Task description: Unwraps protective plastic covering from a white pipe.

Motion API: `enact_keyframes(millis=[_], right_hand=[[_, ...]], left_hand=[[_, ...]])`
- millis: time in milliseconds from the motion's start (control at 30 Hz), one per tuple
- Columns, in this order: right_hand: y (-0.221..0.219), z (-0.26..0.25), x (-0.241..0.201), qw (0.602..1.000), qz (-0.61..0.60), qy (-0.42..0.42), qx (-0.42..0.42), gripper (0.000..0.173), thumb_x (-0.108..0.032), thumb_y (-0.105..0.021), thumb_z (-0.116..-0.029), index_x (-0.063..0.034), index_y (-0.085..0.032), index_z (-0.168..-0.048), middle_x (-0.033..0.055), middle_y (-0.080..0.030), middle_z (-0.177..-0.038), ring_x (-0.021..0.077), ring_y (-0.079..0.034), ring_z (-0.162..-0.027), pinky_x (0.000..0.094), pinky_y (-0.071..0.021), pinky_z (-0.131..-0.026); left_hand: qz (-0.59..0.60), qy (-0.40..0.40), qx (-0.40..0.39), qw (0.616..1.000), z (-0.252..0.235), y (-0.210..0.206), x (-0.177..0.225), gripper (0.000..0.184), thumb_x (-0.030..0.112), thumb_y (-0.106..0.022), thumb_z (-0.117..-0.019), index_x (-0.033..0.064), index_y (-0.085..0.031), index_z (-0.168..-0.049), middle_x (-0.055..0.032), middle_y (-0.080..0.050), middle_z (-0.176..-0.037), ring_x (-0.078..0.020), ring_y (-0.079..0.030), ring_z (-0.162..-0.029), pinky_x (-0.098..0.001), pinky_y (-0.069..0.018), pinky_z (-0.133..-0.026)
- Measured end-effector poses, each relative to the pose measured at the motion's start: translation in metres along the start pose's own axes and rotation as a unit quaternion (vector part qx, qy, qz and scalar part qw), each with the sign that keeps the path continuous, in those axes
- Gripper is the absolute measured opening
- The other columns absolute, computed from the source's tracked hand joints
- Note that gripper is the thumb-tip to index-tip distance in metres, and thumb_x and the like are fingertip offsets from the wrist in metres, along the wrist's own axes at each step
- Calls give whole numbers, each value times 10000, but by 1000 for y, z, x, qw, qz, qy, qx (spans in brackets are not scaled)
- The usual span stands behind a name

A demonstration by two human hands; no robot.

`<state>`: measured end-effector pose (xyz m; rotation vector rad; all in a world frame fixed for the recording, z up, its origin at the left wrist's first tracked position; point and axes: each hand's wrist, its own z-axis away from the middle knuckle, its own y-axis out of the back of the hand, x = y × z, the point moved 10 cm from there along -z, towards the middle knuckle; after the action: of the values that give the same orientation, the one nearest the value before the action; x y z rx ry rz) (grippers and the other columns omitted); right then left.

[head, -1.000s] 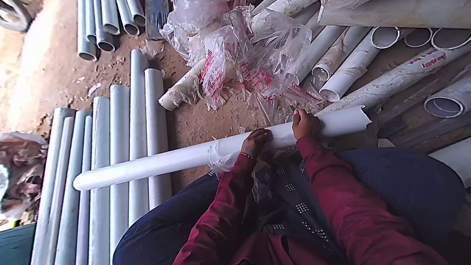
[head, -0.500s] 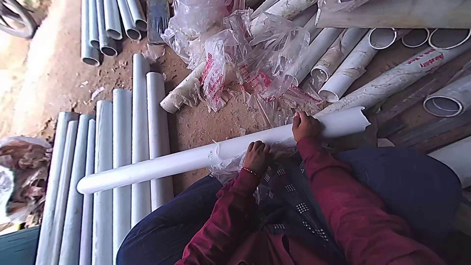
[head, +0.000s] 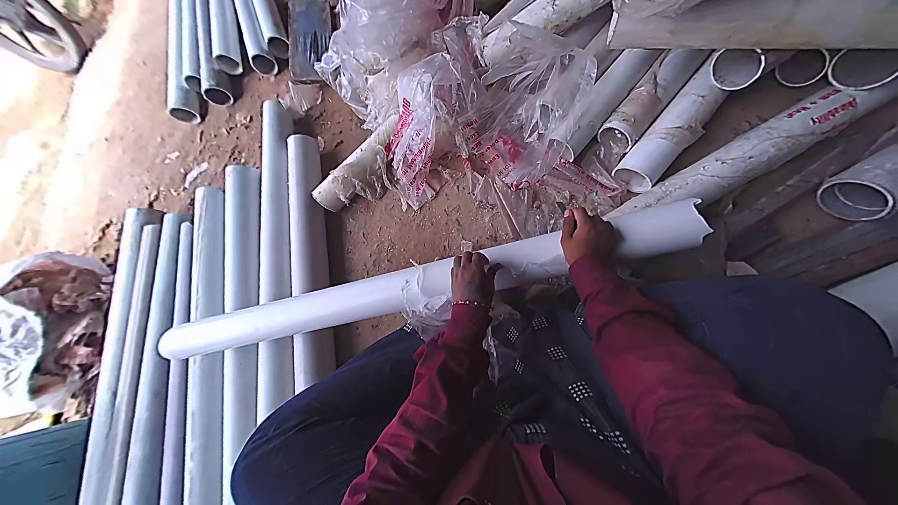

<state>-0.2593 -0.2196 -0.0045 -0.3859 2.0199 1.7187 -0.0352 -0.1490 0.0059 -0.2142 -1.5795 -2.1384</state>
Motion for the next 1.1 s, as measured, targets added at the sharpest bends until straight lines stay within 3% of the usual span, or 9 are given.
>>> enact_keyframes(millis=[300, 533, 600, 667, 733, 767, 800, 900, 1100], right_hand=[[0, -3, -2, 1000, 2, -5, -12, 382, -234, -453, -1083, 43, -715, -1105, 279, -732, -936, 472, -708, -943, 604, -502, -840], [6, 5, -2, 999, 6, 13, 40, 354, -205, -475, -1056, 49, -717, -1004, 258, -731, -849, 458, -719, -852, 588, -512, -758], [5, 5, -2, 999, 7, 14, 38, 351, -204, -476, -1059, 48, -714, -1006, 257, -732, -852, 460, -718, -852, 591, -511, -763], [4, 2, -3, 999, 1, 13, 29, 356, -207, -474, -1065, 51, -718, -1035, 268, -735, -882, 471, -716, -881, 604, -510, -788], [1, 0, -3, 1000, -1, 10, 17, 376, -224, -460, -1075, 52, -715, -1057, 275, -735, -904, 478, -712, -904, 609, -507, -805], [1, 0, -3, 1000, 0, 7, 9, 386, -232, -454, -1079, 52, -715, -1071, 279, -735, -919, 481, -711, -919, 613, -506, -814], [0, 0, -3, 1000, 1, 4, 2, 393, -238, -450, -1083, 54, -713, -1080, 284, -734, -932, 482, -709, -933, 618, -503, -822], [2, -1, -3, 1000, 7, 8, 12, 389, -238, -454, -1080, 52, -713, -1064, 281, -733, -917, 480, -711, -918, 618, -505, -805], [1, -1, -1, 1000, 4, 5, 11, 375, -225, -461, -1075, 54, -712, -1065, 277, -732, -896, 485, -709, -905, 607, -505, -803]], left_hand=[[-12, 21, 8, 1000, 3, -7, 0, 247, 70, -529, -1040, -72, -687, -1165, -283, -661, -1211, -447, -585, -1231, -540, -430, -1084], [42, -164, 63, 984, 17, -6, 0, 184, 4, -582, -987, -113, -718, -1027, -285, -709, -1041, -462, -669, -1062, -527, -502, -997], [98, -156, 74, 980, 17, 2, -8, 189, 11, -607, -976, -138, -694, -1053, -289, -708, -1044, -422, -690, -1035, -504, -527, -975], [140, -145, 167, 965, 21, 13, -16, 271, 65, -671, -947, -139, -643, -1123, -279, -699, -1042, -348, -724, -913, -446, -590, -861], [132, -116, 182, 967, 20, 15, -18, 480, 173, -754, -928, -87, -617, -1307, -281, -648, -1239, -368, -685, -1035, -463, -557, -926], [120, -113, 174, 971, 18, 12, -18, 448, 192, -767, -919, -56, -673, -1279, -270, -650, -1276, -408, -652, -1120, -502, -517, -993], [107, -120, 171, 972, 17, 8, -15, 323, 174, -757, -920, -26, -746, -1173, -247, -682, -1247, -425, -643, -1150, -520, -497, -1022], [78, -157, 214, 961, 21, 3, -3, 120, 55, -693, -930, -8, -796, -938, -211, -743, -1074, -432, -672, -1097, -520, -517, -998], [74, -131, 206, 967, 13, 2, -2, 96, -3, -681, -921, -39, -770, -923, -255, -681, -1167, -465, -591, -1191, -556, -436, -1068]])
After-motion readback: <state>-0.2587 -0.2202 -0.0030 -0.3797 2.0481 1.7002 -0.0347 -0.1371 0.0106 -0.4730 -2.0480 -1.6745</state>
